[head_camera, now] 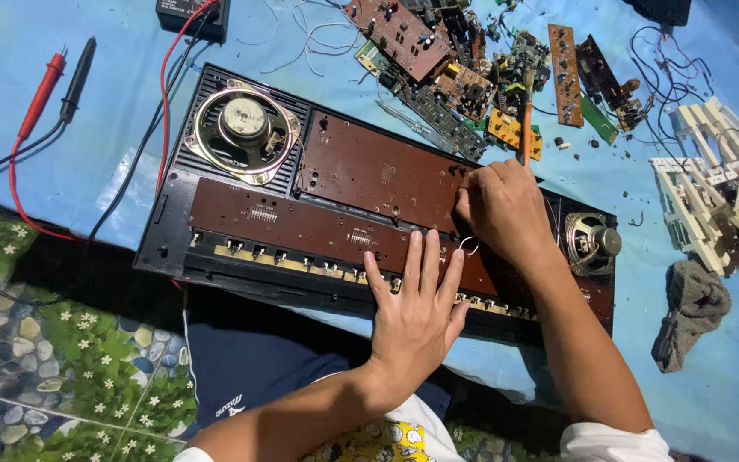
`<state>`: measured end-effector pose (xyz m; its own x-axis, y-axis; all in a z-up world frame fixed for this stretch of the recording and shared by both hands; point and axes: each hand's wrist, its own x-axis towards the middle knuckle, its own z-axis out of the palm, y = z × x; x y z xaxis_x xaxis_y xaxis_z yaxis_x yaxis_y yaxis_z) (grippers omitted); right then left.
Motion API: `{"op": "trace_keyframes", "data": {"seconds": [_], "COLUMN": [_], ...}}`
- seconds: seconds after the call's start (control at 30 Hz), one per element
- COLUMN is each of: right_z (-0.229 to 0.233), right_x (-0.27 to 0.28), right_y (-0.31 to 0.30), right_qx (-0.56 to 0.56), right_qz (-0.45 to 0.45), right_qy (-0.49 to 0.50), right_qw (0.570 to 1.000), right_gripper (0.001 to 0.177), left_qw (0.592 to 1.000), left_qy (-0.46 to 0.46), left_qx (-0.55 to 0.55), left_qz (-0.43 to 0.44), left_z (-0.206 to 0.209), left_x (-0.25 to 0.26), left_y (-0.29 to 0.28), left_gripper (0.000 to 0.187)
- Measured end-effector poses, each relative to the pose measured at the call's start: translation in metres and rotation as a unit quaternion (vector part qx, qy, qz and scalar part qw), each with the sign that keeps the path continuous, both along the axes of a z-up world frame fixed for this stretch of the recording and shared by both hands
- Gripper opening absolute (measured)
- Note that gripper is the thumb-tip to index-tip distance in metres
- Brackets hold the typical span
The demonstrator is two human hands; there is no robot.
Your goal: The person works on the internal components of a disassembled electronic device, likely a stereo receiver, placed on a blue table. They use their hands to connect and adjust white wires to the circuit board and speaker terminals.
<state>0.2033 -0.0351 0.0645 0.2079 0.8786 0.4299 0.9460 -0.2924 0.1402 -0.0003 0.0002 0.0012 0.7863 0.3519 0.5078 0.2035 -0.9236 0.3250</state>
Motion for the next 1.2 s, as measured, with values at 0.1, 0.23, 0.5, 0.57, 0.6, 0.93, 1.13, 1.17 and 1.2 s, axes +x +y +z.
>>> {"op": "trace_keyframes", "data": {"seconds": [0.1,0.23,0.5,0.57,0.6,0.93,1.13,1.17,1.2], "right_z": [-0.003,-0.002,0.0,-0.001,-0.001,-0.005,0.009,0.013,0.016], "right_x": [-0.001,-0.001,0.001,0.001,0.0,0.006,-0.003,-0.006,-0.005], "right_y": [0.0,0.001,0.001,0.001,0.002,0.002,0.007,0.008,0.007], "right_qx": [0.0,-0.011,-0.029,-0.029,-0.028,-0.032,-0.047,-0.062,-0.062], "right_qz": [0.007,0.003,0.018,0.018,0.018,0.016,-0.003,-0.015,-0.014], "right_qy": [-0.013,-0.021,-0.007,-0.01,-0.011,-0.002,0.032,0.048,0.048], "right_qw": [1.0,1.0,0.999,0.999,0.999,0.999,0.998,0.997,0.997], "right_gripper": [0.012,0.01,0.013,0.013,0.013,0.012,0.009,0.011,0.011], "left_qw": [1.0,1.0,1.0,1.0,1.0,1.0,1.0,1.0,0.999], "left_qy": [-0.005,-0.005,-0.021,-0.02,-0.02,-0.02,-0.026,-0.028,-0.028], "left_qx": [0.003,0.0,-0.007,0.002,0.002,0.008,0.006,0.009,0.009], "left_qz": [0.009,0.004,0.011,0.014,0.014,0.02,0.015,0.012,0.013], "left_z": [0.001,0.0,0.0,0.0,-0.001,-0.001,-0.003,-0.003,-0.003], "left_x": [-0.001,0.0,0.0,-0.001,-0.001,-0.001,0.0,0.0,-0.001], "left_y": [0.0,0.0,-0.001,-0.001,-0.001,-0.002,-0.003,-0.003,-0.003], "left_gripper": [0.069,0.07,0.07,0.069,0.069,0.07,0.07,0.07,0.07]}}
